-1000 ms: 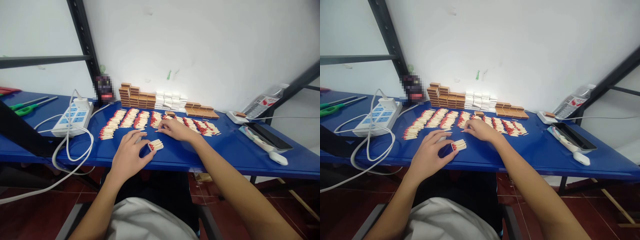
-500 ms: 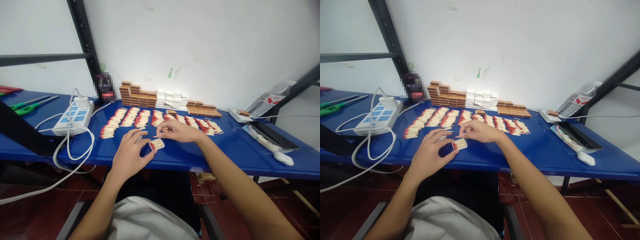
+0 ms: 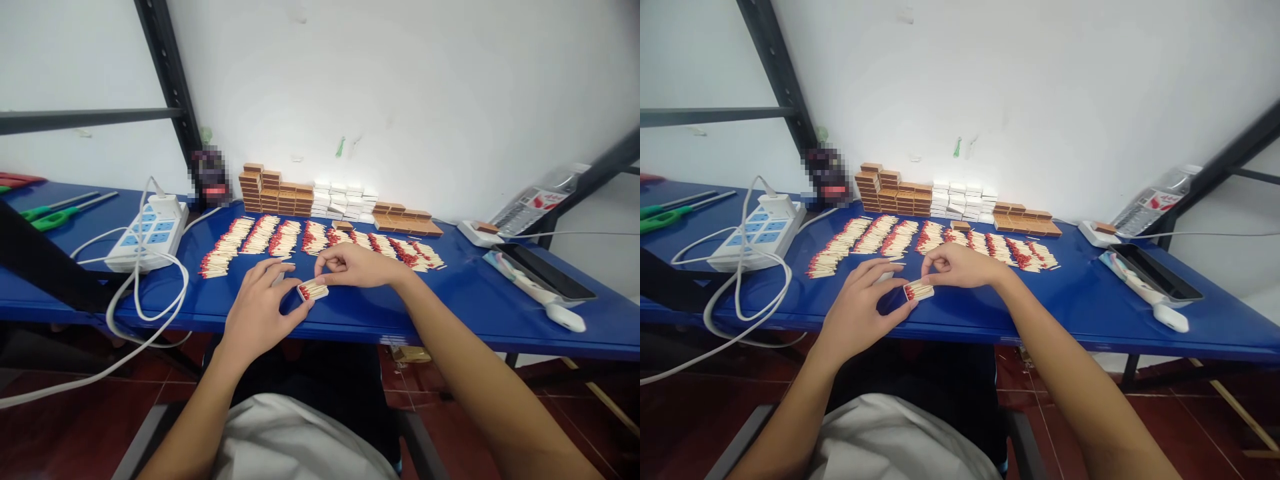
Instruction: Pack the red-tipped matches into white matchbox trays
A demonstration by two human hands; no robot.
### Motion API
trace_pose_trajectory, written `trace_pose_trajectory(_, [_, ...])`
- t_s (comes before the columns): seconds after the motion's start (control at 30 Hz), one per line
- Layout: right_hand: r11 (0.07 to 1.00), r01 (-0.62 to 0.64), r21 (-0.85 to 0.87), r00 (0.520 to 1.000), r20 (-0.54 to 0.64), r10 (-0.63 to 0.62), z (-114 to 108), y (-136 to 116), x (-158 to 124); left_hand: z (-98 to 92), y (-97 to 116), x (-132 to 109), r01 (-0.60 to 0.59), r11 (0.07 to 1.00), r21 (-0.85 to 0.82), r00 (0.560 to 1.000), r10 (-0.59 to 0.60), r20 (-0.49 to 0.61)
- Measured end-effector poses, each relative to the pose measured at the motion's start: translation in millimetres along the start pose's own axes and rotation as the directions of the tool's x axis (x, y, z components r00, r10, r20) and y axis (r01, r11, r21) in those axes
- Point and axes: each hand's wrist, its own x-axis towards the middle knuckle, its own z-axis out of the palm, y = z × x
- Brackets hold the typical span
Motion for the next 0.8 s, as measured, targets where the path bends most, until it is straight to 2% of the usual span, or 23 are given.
trace_pose_trajectory(0.17, [1.0, -0.005, 0.009, 0.999, 0.043, 0.005, 2, 0, 2, 0.0, 0, -1, 0.004, 1.0, -0.002, 1.0, -0.004, -0.004])
trace_pose_trajectory(0.53, [0.999, -0.014, 0.031, 0.999, 0.032, 0.013, 4, 3, 3, 0.3, -1, 0, 0.006, 1.0, -0.005, 1.0, -0.006, -0.002])
trace_pose_trajectory(0.63, [1.0, -0.002, 0.005, 0.995, -0.105, 0.003, 5, 8, 6, 0.1, -1, -1, 0.0, 1.0, -0.006, 1.0, 0.0, -0.007])
trace_pose_trajectory(0.73, [0.99, -0.07, -0.122, 0.94, -0.341, 0.024, 5, 18, 10, 0.5, -1, 0, 0.001, 1.0, -0.011, 1.0, -0.002, -0.009])
trace_pose_trajectory(0.8, [0.968, -0.137, -0.211, 0.917, -0.397, 0.044, 4, 24, 12, 0.8, -1, 0, 0.004, 1.0, -0.012, 1.0, -0.004, -0.009])
